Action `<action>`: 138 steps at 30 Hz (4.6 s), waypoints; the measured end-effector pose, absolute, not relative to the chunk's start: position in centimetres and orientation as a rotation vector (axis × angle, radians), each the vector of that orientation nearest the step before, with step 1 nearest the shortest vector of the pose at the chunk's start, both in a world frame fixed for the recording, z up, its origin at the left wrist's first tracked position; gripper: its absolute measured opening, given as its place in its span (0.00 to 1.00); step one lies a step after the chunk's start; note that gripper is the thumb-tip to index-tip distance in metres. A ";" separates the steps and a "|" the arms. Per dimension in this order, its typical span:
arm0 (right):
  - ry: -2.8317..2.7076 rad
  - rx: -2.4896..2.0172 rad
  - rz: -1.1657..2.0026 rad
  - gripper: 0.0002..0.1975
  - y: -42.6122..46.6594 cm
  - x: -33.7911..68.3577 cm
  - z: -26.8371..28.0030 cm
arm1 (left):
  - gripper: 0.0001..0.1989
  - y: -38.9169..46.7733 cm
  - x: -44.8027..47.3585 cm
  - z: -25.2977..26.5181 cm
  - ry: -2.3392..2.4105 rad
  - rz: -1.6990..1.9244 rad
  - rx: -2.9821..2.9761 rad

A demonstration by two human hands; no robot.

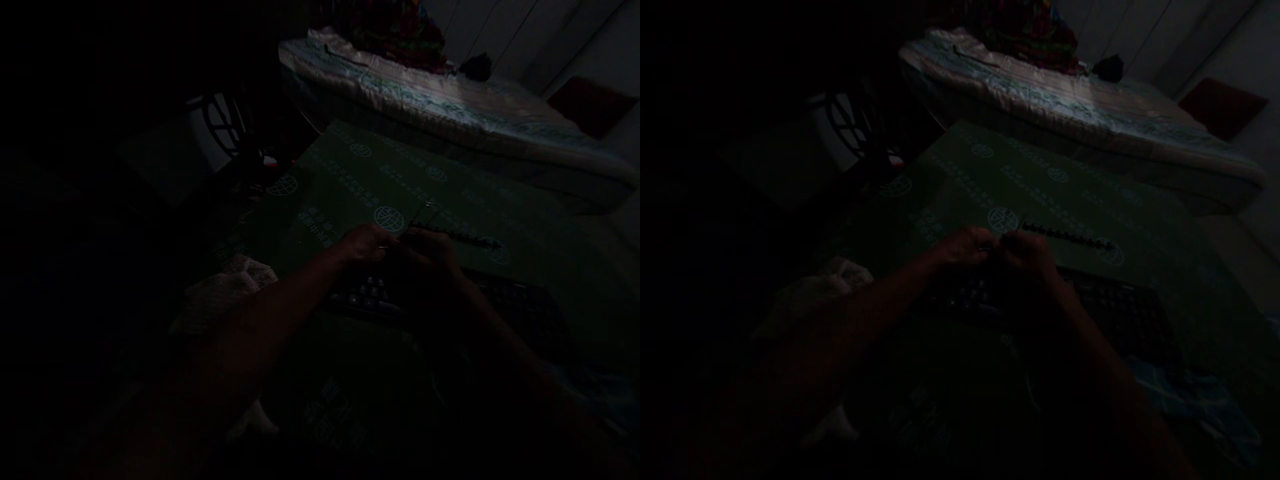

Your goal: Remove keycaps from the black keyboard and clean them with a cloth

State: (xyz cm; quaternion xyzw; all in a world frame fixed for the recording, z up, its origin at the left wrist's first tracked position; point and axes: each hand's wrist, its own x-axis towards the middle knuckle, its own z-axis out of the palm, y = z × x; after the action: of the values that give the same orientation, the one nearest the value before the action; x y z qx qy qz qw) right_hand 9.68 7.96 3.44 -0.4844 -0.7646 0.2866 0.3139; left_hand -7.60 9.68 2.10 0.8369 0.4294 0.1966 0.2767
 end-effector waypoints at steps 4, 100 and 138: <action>-1.930 -1.293 0.780 0.16 7.4 9.3 3.1 | 0.17 9.9 -7.2 1.9 1.156 0.534 2.194; -0.347 -0.733 1.291 0.10 10.7 11.4 2.8 | 0.09 18.8 -4.1 2.2 1.533 0.412 2.105; -0.363 -0.754 1.325 0.10 10.6 11.3 2.8 | 0.09 18.6 -3.0 2.3 1.553 0.420 2.132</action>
State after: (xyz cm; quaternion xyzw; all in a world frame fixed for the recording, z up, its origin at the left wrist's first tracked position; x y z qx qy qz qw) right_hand 11.31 10.63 2.76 -0.3398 -0.1635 0.5967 0.7084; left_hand -3.05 18.61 2.29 0.7763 0.5654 0.1529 0.2331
